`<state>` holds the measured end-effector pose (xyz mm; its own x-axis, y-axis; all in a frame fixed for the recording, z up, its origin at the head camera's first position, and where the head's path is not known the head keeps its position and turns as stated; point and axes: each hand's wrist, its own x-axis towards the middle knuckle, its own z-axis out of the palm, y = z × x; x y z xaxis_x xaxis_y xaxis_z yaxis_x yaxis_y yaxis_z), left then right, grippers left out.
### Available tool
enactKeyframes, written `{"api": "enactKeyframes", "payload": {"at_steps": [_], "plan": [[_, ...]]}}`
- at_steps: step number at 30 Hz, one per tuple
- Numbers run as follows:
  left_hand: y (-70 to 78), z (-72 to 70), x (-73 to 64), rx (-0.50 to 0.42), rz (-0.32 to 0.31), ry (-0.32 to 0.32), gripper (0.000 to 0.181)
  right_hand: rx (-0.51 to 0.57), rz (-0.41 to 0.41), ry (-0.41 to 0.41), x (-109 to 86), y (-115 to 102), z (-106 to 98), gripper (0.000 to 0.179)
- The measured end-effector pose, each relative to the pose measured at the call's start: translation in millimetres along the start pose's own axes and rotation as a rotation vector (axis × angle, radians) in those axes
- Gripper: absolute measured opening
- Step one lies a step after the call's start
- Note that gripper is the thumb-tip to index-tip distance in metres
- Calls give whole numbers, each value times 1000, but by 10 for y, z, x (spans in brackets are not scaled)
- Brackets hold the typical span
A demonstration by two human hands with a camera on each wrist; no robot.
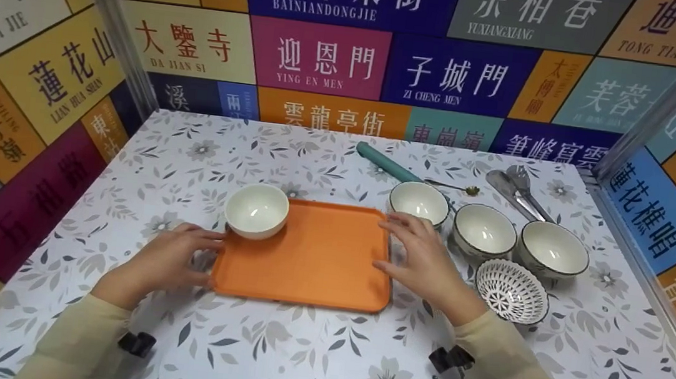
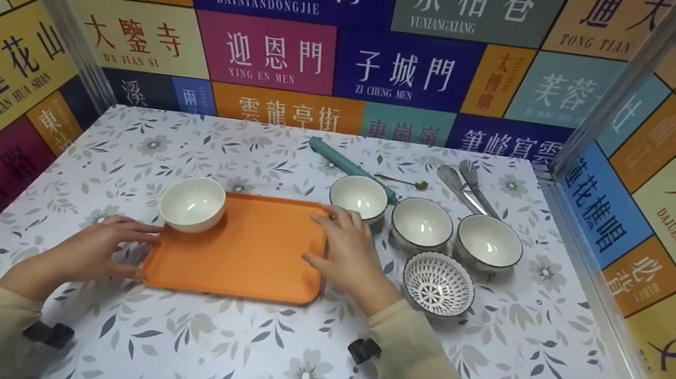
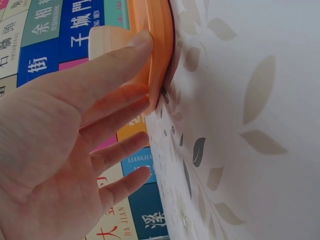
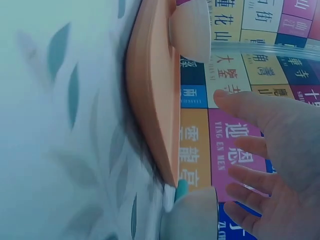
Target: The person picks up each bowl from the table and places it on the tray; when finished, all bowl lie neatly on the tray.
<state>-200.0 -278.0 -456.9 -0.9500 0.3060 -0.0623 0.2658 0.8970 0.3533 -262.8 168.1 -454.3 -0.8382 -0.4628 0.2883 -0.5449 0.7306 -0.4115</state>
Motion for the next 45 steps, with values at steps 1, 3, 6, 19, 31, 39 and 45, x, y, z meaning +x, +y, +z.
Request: {"api": "enactKeyframes", "payload": {"at_steps": [1, 3, 6, 19, 31, 39, 45], "plan": [[1, -2, 2, -2, 0, 0, 64, -1, 0, 10, -40, 30, -37, 71], [-2, -3, 3, -4, -4, 0, 65, -2, 5, 27, -119, 94, -109, 67], [1, -10, 10, -5, -15, -4, 66, -8, 25, 40, -231, 182, -221, 64], [13, -13, 2, -23, -56, -27, 68, -79, 114, 103, -692, 563, -690, 63], [24, -19, -19, 6, 10, -6, 67, -130, 206, 64, -1094, 803, -960, 76], [21, -8, 1, -7, -25, -20, 67, -147, 260, 47, -1309, 887, -1014, 85], [24, -3, 11, -8, -29, -21, 67, -125, 334, -12, -1430, 933, -1064, 99]]}}
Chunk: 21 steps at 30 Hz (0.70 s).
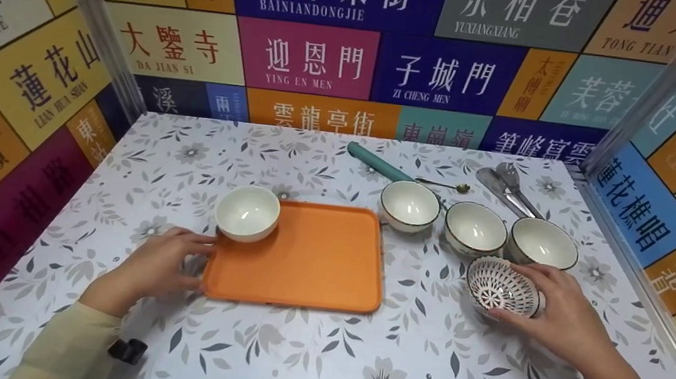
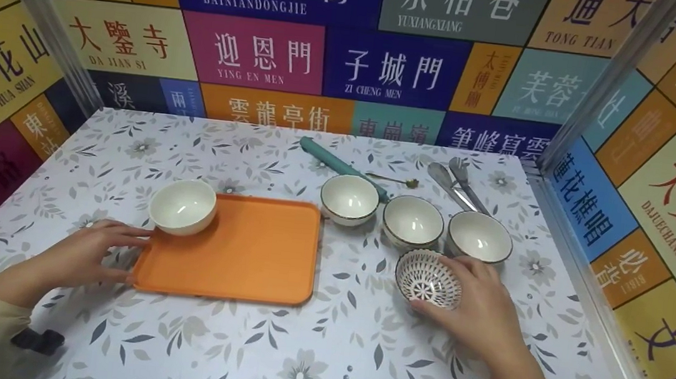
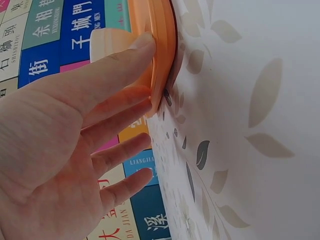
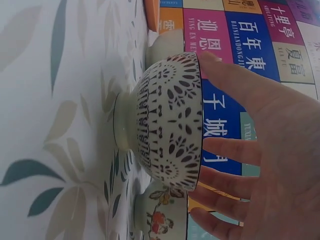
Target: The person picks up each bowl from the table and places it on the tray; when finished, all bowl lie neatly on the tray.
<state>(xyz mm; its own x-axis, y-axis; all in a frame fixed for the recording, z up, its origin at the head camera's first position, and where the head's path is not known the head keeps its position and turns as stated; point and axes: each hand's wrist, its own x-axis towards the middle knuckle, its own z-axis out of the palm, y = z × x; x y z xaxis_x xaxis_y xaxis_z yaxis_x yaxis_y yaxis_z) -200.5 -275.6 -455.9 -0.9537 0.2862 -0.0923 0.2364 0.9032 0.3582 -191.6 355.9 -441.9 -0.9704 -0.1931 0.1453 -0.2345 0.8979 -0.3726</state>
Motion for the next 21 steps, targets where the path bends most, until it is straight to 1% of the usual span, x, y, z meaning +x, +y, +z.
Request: {"api": "enactKeyframes", "payload": {"at_steps": [2, 8, 12, 15, 18, 21], "plan": [[1, 0, -4, -2, -3, 2, 67, 27, 12, -13, -7, 24, 3, 103], [7, 0, -6, -10, -7, 3, 68, 103, 32, 15, -10, 94, 40, 113], [13, -3, -5, 9, 14, 10, 67, 127, 70, -21, -16, 127, 68, 120], [10, -1, -2, 21, 21, 10, 67, 161, 114, -57, -16, 149, 99, 125], [13, -1, 2, 20, 12, 7, 68, 207, 155, -77, -9, 169, 133, 127], [14, -2, 5, 23, 16, 6, 67, 257, 170, -81, -8, 193, 162, 126]]}}
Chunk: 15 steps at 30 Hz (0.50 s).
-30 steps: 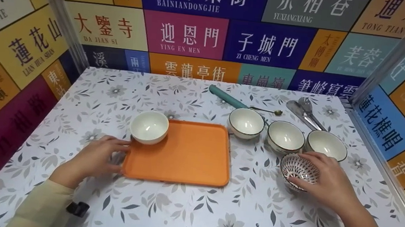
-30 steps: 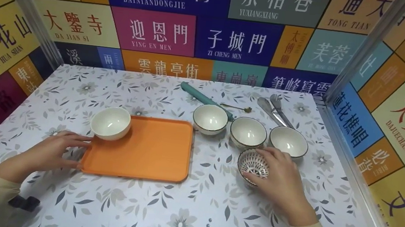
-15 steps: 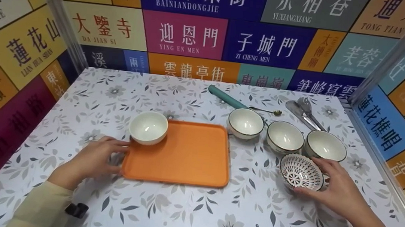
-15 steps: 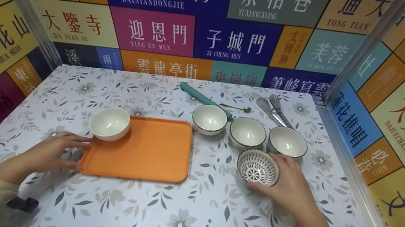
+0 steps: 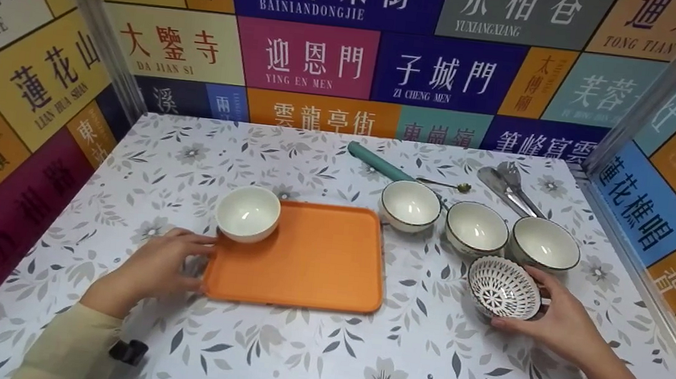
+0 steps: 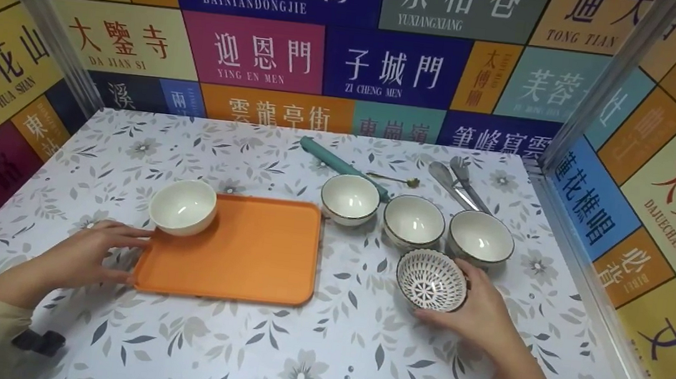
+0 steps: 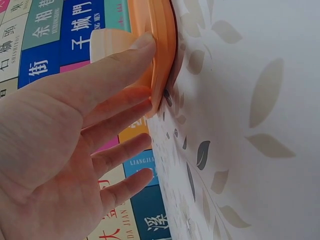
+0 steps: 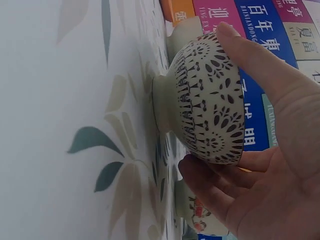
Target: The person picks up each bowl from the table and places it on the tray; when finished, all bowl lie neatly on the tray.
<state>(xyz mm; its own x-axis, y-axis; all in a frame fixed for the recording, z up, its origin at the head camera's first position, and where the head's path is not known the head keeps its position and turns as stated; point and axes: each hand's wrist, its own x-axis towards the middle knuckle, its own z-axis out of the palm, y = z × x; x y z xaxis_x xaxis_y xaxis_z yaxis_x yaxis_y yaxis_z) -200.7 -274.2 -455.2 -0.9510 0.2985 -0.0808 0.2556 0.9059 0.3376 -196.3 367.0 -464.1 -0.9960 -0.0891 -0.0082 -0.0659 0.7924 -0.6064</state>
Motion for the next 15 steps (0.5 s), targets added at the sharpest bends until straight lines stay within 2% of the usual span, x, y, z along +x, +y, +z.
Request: {"api": "enactKeyframes", "payload": {"at_steps": [8, 15], "plan": [[8, -2, -6, -15, -12, -6, 67, 19, -47, 56, -32, 9, 72, 118], [-16, 3, 4, -16, 3, 1, 67, 31, -115, 90, -42, -199, 178, 117]]}}
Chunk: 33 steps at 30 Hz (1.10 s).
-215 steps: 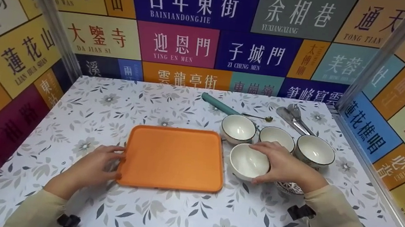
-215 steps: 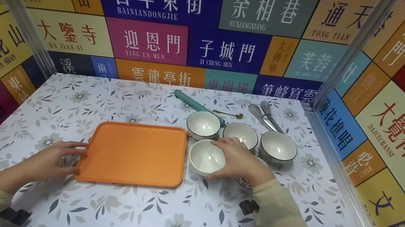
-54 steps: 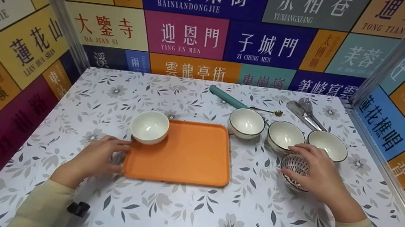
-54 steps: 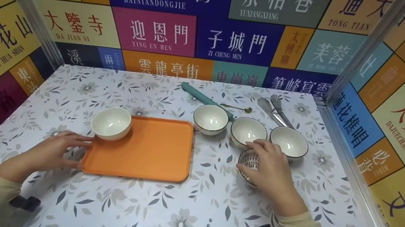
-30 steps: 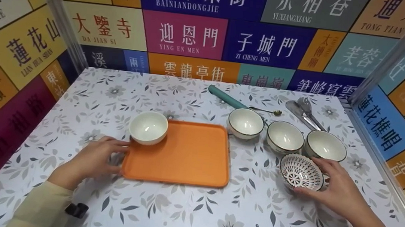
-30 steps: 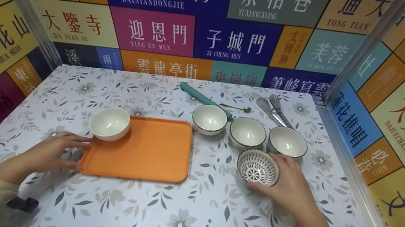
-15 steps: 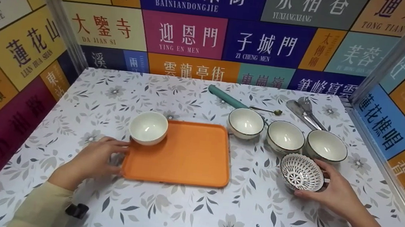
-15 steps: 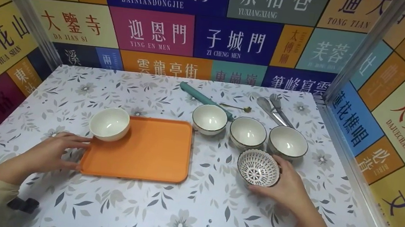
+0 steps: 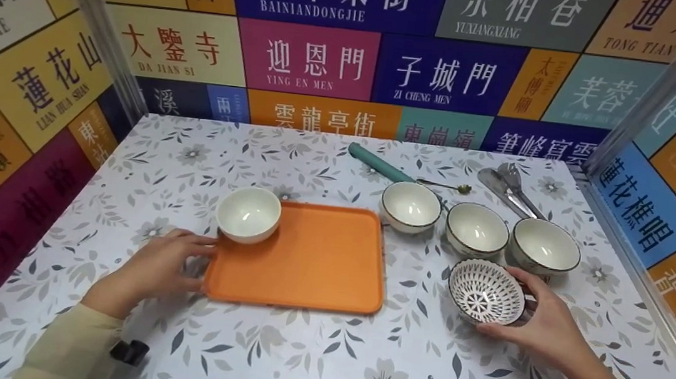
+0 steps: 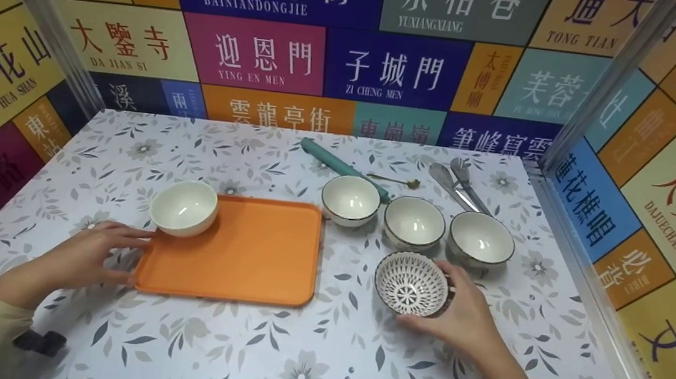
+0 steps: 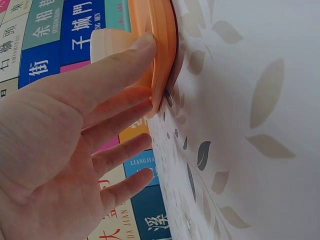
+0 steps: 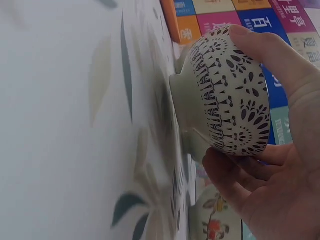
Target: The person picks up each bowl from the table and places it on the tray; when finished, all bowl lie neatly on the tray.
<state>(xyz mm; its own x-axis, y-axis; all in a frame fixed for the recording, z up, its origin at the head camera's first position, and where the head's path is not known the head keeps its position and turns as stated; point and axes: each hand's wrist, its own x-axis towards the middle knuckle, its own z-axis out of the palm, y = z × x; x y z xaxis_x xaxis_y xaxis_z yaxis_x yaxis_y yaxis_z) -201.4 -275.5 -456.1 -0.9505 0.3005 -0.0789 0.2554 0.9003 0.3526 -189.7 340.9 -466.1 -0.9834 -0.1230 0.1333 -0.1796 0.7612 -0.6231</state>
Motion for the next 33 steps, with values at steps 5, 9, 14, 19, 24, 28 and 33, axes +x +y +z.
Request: {"api": "enactKeyframes", "payload": {"at_steps": [5, 9, 14, 19, 24, 28, 33], "plan": [[7, 13, -9, 10, 6, 3, 67, 35, -50, -20, 69, -195, 147, 119], [14, 24, -10, 16, 7, -4, 66, 84, -101, -48, 144, -350, 292, 118], [18, 22, -8, -8, -19, -18, 67, 127, -166, -88, 252, -566, 499, 118], [33, 4, -12, -15, -44, -29, 69, 194, -232, -128, 367, -861, 717, 118], [33, -2, -11, -13, -48, -31, 68, 204, -272, -167, 507, -1144, 952, 118], [22, -4, -13, -12, -32, -19, 67, 218, -297, -209, 609, -1368, 1151, 117], [18, -3, -10, -14, -20, -16, 66, 236, -336, -265, 690, -1632, 1408, 115]]}}
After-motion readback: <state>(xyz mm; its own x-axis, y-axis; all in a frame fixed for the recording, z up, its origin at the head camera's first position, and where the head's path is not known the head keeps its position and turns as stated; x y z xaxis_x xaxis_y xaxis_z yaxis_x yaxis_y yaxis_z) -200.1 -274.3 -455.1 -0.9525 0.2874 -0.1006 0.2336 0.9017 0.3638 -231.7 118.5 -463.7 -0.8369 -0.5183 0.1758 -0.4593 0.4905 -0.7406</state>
